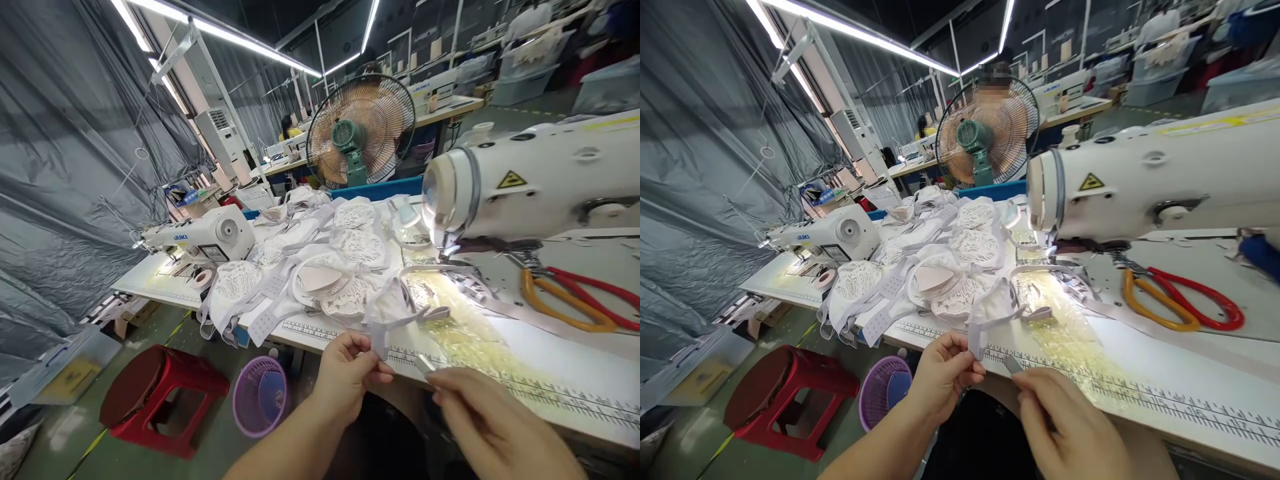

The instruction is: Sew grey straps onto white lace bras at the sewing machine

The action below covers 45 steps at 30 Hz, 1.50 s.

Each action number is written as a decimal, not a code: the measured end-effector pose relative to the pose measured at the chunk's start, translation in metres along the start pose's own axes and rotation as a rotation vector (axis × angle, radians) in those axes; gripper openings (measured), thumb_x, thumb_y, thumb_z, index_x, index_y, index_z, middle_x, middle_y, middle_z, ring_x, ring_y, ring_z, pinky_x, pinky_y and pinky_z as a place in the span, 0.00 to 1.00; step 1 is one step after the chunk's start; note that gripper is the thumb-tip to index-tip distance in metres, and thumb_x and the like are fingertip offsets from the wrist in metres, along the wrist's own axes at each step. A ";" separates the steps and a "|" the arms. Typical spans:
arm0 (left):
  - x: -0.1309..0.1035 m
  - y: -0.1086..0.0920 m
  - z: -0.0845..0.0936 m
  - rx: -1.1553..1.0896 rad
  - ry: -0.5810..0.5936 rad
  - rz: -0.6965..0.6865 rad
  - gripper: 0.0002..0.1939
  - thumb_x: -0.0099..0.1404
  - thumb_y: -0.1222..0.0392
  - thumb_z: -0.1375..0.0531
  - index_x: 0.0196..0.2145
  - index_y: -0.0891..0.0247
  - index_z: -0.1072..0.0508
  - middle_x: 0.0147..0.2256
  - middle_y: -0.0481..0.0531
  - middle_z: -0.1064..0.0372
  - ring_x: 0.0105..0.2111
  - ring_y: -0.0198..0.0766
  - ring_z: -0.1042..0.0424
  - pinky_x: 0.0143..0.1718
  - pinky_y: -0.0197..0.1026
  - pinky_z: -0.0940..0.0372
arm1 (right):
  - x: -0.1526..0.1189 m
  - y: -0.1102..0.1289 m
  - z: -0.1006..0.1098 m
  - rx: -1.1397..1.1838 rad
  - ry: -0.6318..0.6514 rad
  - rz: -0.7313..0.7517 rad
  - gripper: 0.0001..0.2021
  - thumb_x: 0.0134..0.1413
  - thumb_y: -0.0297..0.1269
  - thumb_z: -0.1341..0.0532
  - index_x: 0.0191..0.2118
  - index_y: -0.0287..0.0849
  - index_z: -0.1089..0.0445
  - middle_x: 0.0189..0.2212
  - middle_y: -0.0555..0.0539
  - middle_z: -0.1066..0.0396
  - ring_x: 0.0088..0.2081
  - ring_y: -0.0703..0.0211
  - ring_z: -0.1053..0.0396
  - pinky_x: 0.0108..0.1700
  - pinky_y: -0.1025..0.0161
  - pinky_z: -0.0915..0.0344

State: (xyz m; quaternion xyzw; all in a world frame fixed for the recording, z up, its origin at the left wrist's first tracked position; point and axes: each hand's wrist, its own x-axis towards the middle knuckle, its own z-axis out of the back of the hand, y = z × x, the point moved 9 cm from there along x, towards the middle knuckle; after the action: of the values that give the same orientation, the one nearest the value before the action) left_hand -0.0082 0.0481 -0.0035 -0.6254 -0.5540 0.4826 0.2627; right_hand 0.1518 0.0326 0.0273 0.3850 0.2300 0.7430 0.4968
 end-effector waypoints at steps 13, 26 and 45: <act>-0.013 0.011 -0.007 -0.100 -0.023 -0.062 0.17 0.41 0.59 0.28 0.24 0.68 0.32 0.22 0.47 0.33 0.24 0.29 0.34 0.31 0.34 0.39 | 0.016 0.041 -0.012 -0.205 -0.179 0.097 0.13 0.56 0.38 0.51 0.22 0.47 0.38 0.20 0.51 0.35 0.21 0.61 0.34 0.21 0.65 0.39; -0.015 -0.002 -0.008 0.236 0.010 -0.313 0.09 0.50 0.61 0.34 0.26 0.67 0.30 0.28 0.51 0.32 0.30 0.34 0.34 0.36 0.37 0.38 | 0.017 0.030 -0.005 -0.279 -0.190 0.035 0.09 0.50 0.34 0.49 0.21 0.46 0.44 0.20 0.55 0.40 0.19 0.66 0.39 0.19 0.68 0.47; -0.024 -0.018 -0.019 0.554 0.050 -0.512 0.03 0.54 0.65 0.41 0.26 0.65 0.33 0.31 0.54 0.34 0.32 0.37 0.34 0.35 0.38 0.37 | 0.019 0.037 -0.005 -0.321 -0.151 0.107 0.13 0.53 0.32 0.51 0.20 0.45 0.37 0.19 0.53 0.37 0.18 0.64 0.35 0.17 0.67 0.45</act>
State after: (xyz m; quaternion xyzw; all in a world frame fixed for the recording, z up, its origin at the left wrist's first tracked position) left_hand 0.0031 0.0337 0.0269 -0.3837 -0.5344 0.5174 0.5472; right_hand 0.1232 0.0355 0.0572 0.3672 0.0496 0.7644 0.5277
